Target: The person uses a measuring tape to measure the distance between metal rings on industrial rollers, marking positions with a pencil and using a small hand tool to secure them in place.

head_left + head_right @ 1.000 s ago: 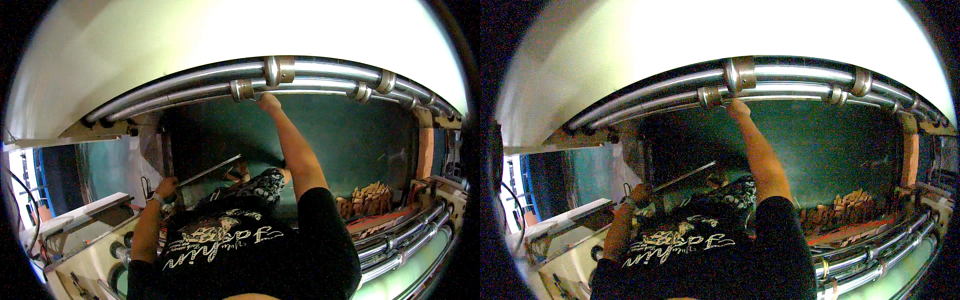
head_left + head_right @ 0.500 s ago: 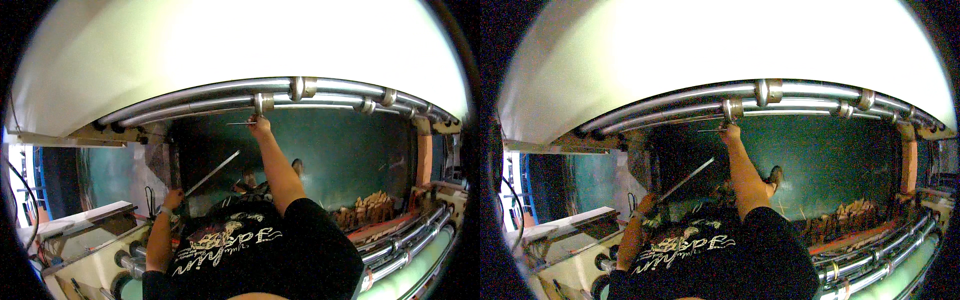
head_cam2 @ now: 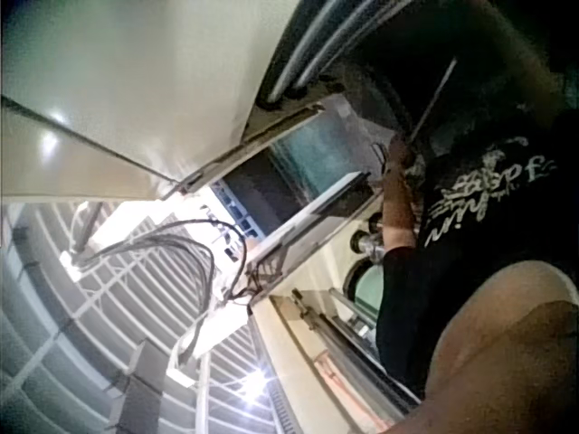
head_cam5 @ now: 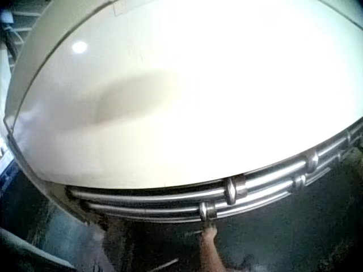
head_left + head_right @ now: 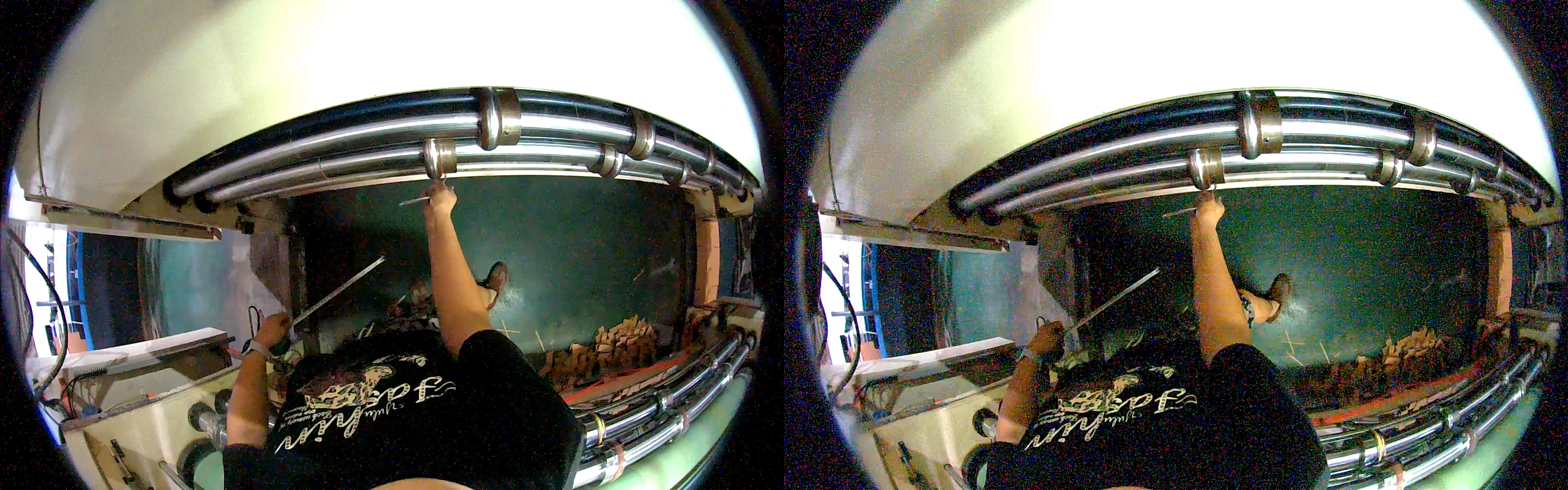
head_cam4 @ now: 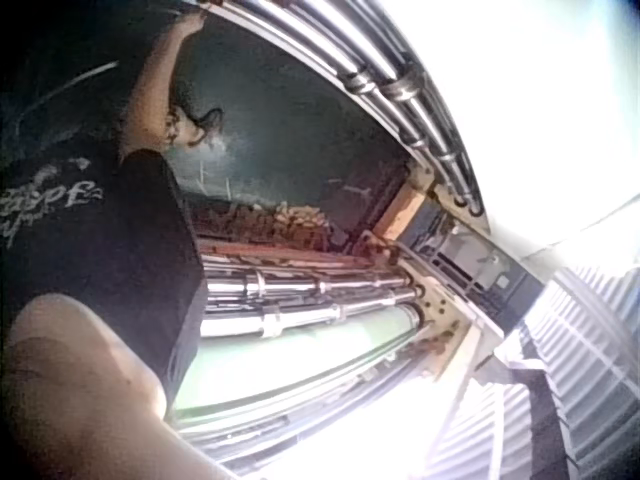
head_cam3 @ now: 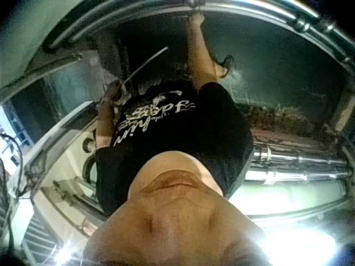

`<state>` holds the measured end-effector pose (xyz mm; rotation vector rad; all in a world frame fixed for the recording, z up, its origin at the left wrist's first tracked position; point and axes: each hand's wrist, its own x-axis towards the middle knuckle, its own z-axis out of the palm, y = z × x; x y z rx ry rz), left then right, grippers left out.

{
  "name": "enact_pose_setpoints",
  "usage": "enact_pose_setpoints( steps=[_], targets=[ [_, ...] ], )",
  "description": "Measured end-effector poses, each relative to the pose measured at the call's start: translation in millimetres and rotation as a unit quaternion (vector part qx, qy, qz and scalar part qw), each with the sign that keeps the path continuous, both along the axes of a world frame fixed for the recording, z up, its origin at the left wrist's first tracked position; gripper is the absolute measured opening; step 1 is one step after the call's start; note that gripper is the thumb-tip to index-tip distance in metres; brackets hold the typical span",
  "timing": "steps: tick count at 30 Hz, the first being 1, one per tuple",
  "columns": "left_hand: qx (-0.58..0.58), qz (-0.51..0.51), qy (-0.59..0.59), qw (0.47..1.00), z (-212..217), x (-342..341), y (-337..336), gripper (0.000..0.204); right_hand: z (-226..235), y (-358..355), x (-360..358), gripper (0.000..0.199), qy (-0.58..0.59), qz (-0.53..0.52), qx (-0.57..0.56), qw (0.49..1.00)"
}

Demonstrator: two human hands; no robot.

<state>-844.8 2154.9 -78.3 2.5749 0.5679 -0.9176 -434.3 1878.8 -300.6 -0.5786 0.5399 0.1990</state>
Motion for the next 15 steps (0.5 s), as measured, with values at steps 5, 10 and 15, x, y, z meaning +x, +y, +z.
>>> enact_pose_setpoints(
  steps=[5,10,15],
  targets=[
    [-0.008,0.006,-0.053,0.999,-25.2,-7.5,4.5,0.023,106.9,7.8,-18.7,0.015,0.087,-0.073,0.136,0.984],
    [-0.024,0.006,-0.038,0.999,-43.9,-2.1,10.9,0.023,109.1,35.0,-38.1,0.008,-0.058,-0.097,-0.054,0.992],
    [-0.021,0.006,-0.029,0.999,-17.1,25.9,-2.8,0.022,35.7,21.8,-30.4,0.012,-0.117,-0.042,-0.147,0.981]
  ],
)
